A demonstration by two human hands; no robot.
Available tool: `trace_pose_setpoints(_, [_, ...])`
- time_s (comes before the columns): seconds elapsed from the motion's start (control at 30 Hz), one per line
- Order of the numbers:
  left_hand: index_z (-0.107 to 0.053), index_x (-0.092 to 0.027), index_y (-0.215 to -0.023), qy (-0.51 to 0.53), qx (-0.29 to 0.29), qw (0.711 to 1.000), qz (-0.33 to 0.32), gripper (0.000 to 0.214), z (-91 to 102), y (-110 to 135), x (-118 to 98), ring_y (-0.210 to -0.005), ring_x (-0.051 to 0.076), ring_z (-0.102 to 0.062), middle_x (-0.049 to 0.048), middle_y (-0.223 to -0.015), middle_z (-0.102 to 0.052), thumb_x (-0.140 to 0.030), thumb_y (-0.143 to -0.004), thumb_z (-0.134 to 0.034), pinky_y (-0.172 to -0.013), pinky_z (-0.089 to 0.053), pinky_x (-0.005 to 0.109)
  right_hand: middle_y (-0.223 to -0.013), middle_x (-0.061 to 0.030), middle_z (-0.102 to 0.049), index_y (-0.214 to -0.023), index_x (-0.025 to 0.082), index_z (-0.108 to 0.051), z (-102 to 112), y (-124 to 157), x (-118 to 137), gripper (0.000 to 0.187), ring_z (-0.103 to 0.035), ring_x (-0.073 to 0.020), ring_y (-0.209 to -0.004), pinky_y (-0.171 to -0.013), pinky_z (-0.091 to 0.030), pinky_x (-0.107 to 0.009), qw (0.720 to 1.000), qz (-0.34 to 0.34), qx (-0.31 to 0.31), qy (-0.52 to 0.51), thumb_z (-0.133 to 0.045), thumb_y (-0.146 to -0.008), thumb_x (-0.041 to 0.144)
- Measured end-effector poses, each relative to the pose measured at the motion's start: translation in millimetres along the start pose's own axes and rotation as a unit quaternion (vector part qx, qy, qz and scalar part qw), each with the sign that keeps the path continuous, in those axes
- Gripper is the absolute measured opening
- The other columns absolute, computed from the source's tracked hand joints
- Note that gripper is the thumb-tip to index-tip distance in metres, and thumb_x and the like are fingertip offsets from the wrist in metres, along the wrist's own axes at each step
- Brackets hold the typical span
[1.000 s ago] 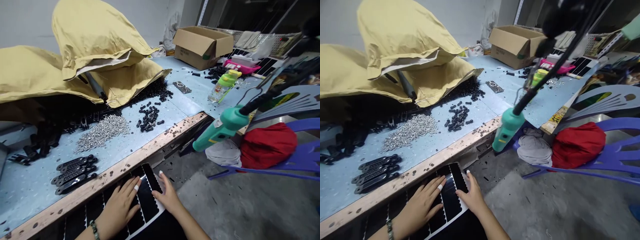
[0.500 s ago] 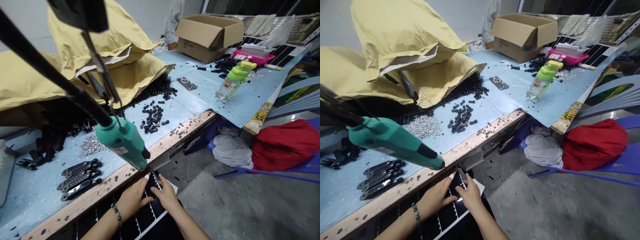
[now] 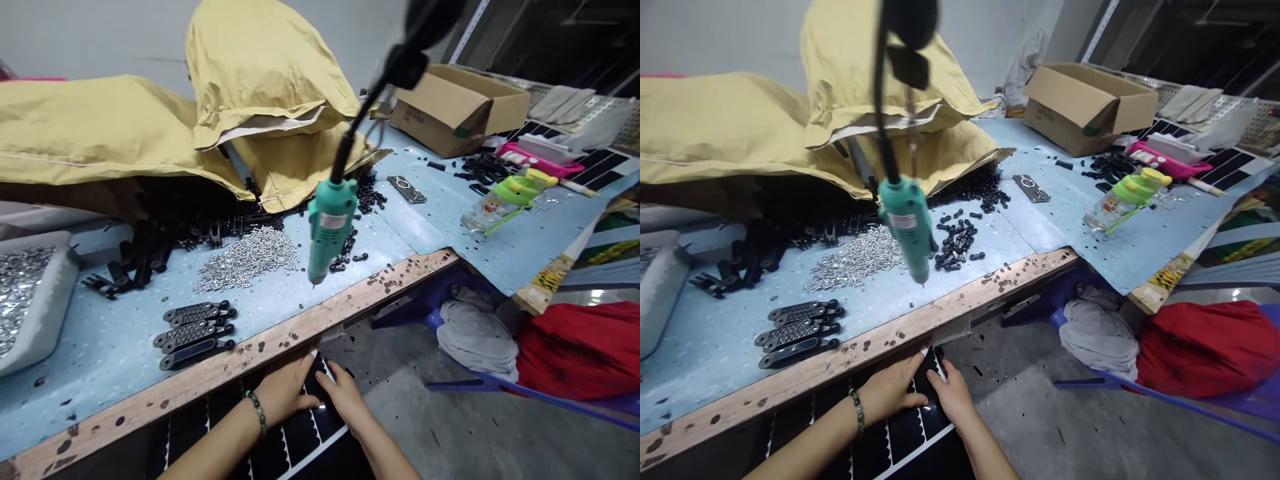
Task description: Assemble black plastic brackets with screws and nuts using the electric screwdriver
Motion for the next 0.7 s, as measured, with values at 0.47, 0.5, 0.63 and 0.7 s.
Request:
trace_pose_setpoints(0.47, [-0.03,-0.017,-0.141,0.054,0.041,0.997,0.027,0.086,-3.3,-1,6,-0.128,0.033,-0.042,0.0178,-0.142,-0.041,-0.038,-0.07,-0.075,-0.104,-0.037,0.042,-0.089,-0.0078,-0.071,-0.092,0.016,-0.065,-6,1,17,0.038,-0.065,-0.0251,-0.083,-0.073,-0.048,-0.031,0.997,0.026,0.018,0.072,-0.066,-0.067,0.045])
trace_pose_setpoints(0.5, [-0.031,-0.017,-0.141,0.056,0.043,0.997,0.026,0.086,-3.1,-1,6,-0.129,0.033,-0.042,0.0177,-0.143,-0.041,-0.038,-0.07,-0.075,-0.104,-0.036,0.041,-0.089,-0.008,-0.071,-0.091,0.016,-0.065,-4,0,19,0.038,-0.064,-0.0255,-0.084,-0.073,-0.047,-0.031,0.995,0.029,0.015,0.096,-0.064,-0.068,0.047])
trace_pose_setpoints(0.63, [-0.029,-0.016,-0.143,0.06,0.051,0.997,0.023,0.09,-1.1,-5,4,-0.131,0.033,-0.038,0.0174,-0.145,-0.037,-0.037,-0.068,-0.076,-0.106,-0.034,0.04,-0.087,-0.0099,-0.07,-0.083,0.02,-0.065,1,-8,27,0.036,-0.062,-0.0276,-0.087,-0.074,-0.042,-0.033,0.98,0.04,-0.017,0.193,-0.05,-0.079,0.053])
trace_pose_setpoints(0.7, [-0.027,-0.017,-0.144,0.059,0.054,0.997,0.023,0.095,0.3,-9,3,-0.133,0.034,-0.035,0.0175,-0.147,-0.034,-0.036,-0.066,-0.078,-0.107,-0.03,0.042,-0.079,-0.01,-0.069,-0.077,0.021,-0.064,1,-14,29,0.034,-0.063,-0.0275,-0.081,-0.072,-0.039,-0.033,0.972,0.045,-0.034,0.229,-0.046,-0.082,0.049])
Point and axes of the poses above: each hand's wrist, its own y-axis away from the middle knuckle, its own z-axis out of the back of the hand, x = y × z, the point moved 4 cm from there along -y, towards the middle knuckle
